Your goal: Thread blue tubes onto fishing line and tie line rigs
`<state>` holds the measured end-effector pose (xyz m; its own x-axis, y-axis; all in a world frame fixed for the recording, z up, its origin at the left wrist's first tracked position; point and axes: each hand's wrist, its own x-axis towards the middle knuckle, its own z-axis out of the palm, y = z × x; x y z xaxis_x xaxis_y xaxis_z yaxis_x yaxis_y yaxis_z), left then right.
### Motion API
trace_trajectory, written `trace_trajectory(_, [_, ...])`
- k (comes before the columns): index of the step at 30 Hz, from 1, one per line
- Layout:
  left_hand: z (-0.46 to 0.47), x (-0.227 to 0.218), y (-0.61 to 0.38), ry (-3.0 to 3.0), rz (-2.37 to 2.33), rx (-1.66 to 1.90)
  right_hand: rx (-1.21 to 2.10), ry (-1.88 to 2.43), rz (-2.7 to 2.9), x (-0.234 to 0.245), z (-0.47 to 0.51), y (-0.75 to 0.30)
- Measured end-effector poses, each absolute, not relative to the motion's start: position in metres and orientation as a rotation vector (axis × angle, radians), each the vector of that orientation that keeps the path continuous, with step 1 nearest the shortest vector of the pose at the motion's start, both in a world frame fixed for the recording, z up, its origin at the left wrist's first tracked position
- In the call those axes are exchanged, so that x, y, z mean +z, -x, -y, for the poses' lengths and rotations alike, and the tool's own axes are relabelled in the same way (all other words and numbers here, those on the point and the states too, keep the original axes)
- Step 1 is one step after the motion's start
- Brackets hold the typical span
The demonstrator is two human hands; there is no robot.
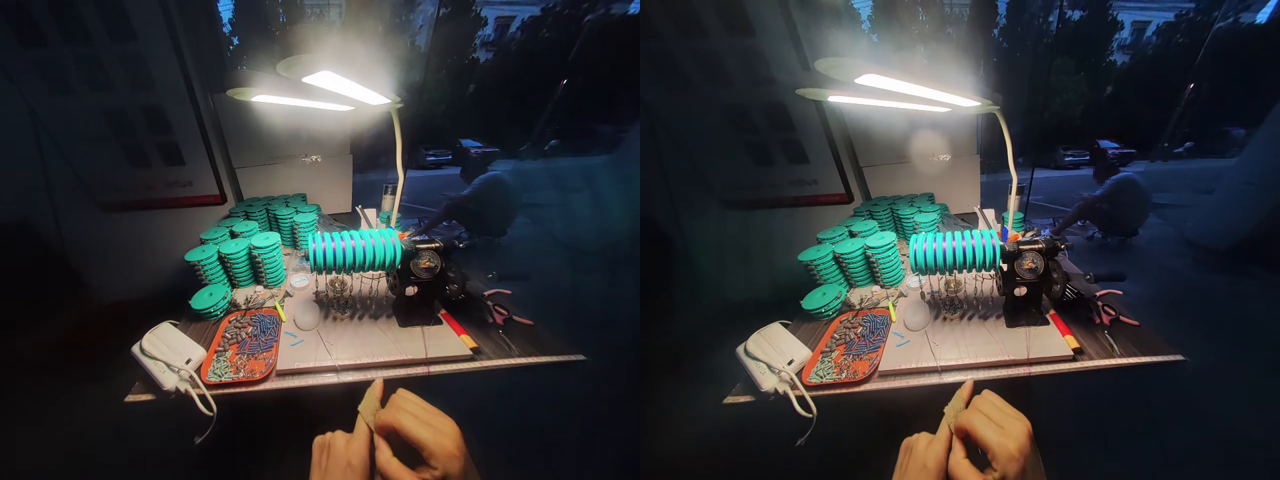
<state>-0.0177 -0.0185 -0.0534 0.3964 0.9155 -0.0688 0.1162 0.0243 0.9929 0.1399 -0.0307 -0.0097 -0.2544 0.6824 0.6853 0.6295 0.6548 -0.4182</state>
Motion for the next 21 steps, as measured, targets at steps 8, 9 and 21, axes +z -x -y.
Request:
trace_trajectory(8, [0.021, -0.047, 0.005, -0.793, -0.424, 0.776, 0.102, 0.972, 1.897, -0.014, 0.031, -0.140])
trace_trajectory(9, [0.020, -0.045, 0.005, -0.711, -0.345, 0.783, 0.154, 1.002, 1.879, -0.015, 0.032, -0.141])
trace_trajectory(21, [0.024, -0.055, -0.008, -0.881, -0.442, 0.784, 0.179, 1.028, 1.817, -0.028, 0.029, -0.142])
